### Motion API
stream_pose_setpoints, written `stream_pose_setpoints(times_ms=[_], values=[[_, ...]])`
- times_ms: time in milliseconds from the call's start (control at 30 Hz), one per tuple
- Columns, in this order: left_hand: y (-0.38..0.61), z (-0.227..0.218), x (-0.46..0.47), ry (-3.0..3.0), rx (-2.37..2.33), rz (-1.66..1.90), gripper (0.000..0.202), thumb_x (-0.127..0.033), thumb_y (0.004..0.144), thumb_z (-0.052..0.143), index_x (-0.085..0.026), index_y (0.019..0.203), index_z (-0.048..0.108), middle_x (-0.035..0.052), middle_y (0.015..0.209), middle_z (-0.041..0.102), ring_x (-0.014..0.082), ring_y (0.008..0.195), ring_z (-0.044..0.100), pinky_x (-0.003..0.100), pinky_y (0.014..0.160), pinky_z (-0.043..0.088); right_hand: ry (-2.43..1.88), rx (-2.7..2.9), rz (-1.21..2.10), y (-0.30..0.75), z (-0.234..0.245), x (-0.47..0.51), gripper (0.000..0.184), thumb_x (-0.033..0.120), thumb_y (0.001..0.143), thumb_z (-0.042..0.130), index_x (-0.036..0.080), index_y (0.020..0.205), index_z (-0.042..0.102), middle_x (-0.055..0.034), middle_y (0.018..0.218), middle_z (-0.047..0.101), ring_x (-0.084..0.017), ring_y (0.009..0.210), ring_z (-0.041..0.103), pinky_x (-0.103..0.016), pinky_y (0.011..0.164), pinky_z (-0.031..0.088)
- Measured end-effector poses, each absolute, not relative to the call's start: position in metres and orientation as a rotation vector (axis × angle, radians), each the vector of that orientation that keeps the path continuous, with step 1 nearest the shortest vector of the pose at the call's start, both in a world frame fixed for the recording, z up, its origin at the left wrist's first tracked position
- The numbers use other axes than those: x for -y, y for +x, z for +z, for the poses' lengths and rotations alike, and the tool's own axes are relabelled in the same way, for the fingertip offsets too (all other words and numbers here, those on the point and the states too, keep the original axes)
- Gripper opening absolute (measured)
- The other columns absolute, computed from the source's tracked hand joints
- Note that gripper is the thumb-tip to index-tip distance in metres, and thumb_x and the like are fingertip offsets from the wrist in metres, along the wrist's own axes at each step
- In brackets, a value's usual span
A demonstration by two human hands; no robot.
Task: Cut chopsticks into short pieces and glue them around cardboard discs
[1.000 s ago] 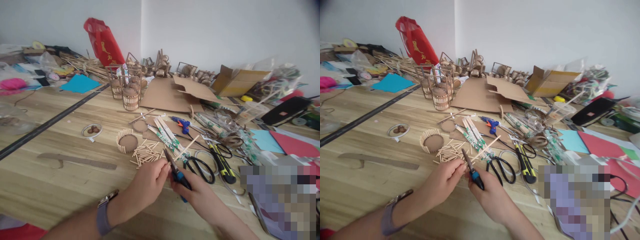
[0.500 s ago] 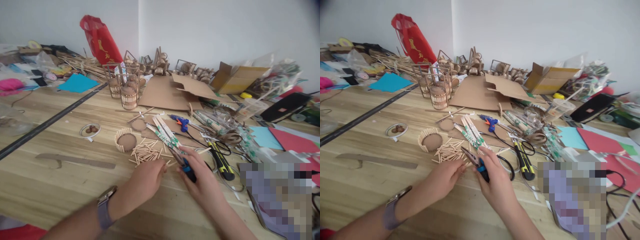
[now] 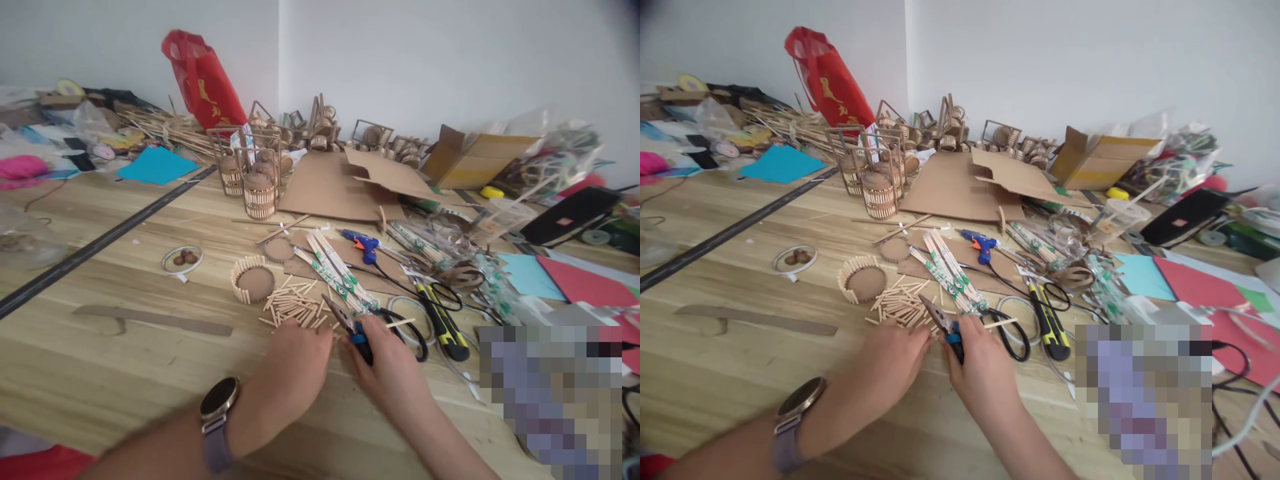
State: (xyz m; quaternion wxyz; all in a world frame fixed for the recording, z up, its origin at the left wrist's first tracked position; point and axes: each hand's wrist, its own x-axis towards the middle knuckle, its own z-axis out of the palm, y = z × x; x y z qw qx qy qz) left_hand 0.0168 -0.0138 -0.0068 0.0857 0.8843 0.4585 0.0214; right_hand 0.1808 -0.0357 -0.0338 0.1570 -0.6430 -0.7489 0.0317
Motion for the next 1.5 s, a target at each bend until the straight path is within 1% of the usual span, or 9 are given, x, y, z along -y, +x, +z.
stream_pose_setpoints(times_ms=[333,633,800,900,1000,1100,1200,1333,1500], values=[[0.02,-0.011,0.017,2.747,-1.349,0.024,0.025,-0.005,0.09,0.041,-0.014,0.093,0.064,0.0096,0.082,0.07,0.0243,0.075,0.067,0.042,0.079,0.05,-1.879,2.185,-0.008,0.178,-0.033,0.036,0.007,0.025,0.086,0.054,0.022,0.08,0.052,-0.0053,0.079,0.067,-0.027,0.075,0.067,-0.032,0.064,0.041],[0.024,-0.008,0.02,2.741,-1.352,-0.046,0.028,0.0,0.086,0.04,-0.012,0.091,0.064,0.0122,0.08,0.07,0.0279,0.078,0.068,0.046,0.083,0.047,-1.926,2.209,-0.043,0.174,-0.033,0.037,0.008,0.023,0.086,0.056,0.022,0.08,0.051,-0.0053,0.079,0.068,-0.025,0.074,0.065,-0.032,0.066,0.036],[0.023,-0.017,0.015,2.743,-1.341,0.057,0.03,0.002,0.086,0.039,-0.011,0.09,0.066,0.0144,0.084,0.071,0.0281,0.079,0.067,0.046,0.086,0.045,-1.901,2.193,-0.056,0.173,-0.031,0.033,0.007,0.022,0.086,0.053,0.021,0.079,0.051,-0.0074,0.08,0.067,-0.024,0.071,0.063,-0.032,0.066,0.035],[0.015,-0.02,0.004,2.603,-1.22,0.261,0.025,-0.012,0.094,0.042,-0.014,0.086,0.066,0.0109,0.082,0.07,0.0257,0.077,0.065,0.039,0.077,0.045,-1.731,2.152,0.239,0.185,-0.026,0.028,0.014,0.025,0.088,0.049,0.022,0.074,0.047,-0.0041,0.074,0.063,-0.021,0.067,0.059,-0.028,0.061,0.037],[0.003,-0.017,-0.008,2.327,-0.961,0.408,0.03,-0.025,0.098,0.043,-0.018,0.074,0.06,0.0019,0.07,0.066,0.0171,0.066,0.06,0.027,0.062,0.04,-1.516,2.086,0.524,0.197,-0.019,0.025,0.022,0.031,0.091,0.045,0.023,0.071,0.044,0.0002,0.066,0.056,-0.017,0.061,0.054,-0.025,0.055,0.038],[-0.004,-0.014,-0.015,2.125,-0.981,0.496,0.033,-0.029,0.099,0.039,-0.02,0.07,0.052,-0.0028,0.061,0.059,0.0138,0.06,0.055,0.024,0.058,0.036,-1.472,2.019,0.584,0.203,-0.015,0.023,0.021,0.034,0.091,0.046,0.022,0.074,0.048,0.0004,0.068,0.057,-0.016,0.062,0.053,-0.025,0.057,0.042],[-0.005,-0.013,-0.017,2.075,-1.122,0.531,0.031,-0.028,0.098,0.038,-0.02,0.07,0.048,-0.0033,0.059,0.058,0.0139,0.058,0.054,0.025,0.059,0.036,-1.522,2.004,0.52,0.204,-0.018,0.022,0.02,0.034,0.091,0.047,0.022,0.076,0.051,0.0,0.069,0.058,-0.017,0.063,0.054,-0.027,0.059,0.044],[-0.003,-0.015,-0.019,2.199,-1.241,0.675,0.022,-0.024,0.092,0.044,-0.02,0.074,0.056,-0.0001,0.069,0.063,0.016,0.066,0.056,0.026,0.062,0.038,-1.493,2.051,0.437,0.203,-0.023,0.023,0.019,0.029,0.091,0.047,0.022,0.073,0.05,-0.0004,0.067,0.058,-0.017,0.061,0.053,-0.026,0.057,0.041],[-0.005,-0.016,-0.021,2.263,-1.163,0.997,0.02,-0.023,0.093,0.045,-0.019,0.085,0.063,0.0062,0.092,0.069,0.0217,0.097,0.059,0.034,0.088,0.043,-1.508,2.017,0.445,0.202,-0.024,0.029,0.011,0.027,0.09,0.047,0.021,0.088,0.056,-0.0037,0.077,0.066,-0.02,0.07,0.06,-0.028,0.063,0.046]])
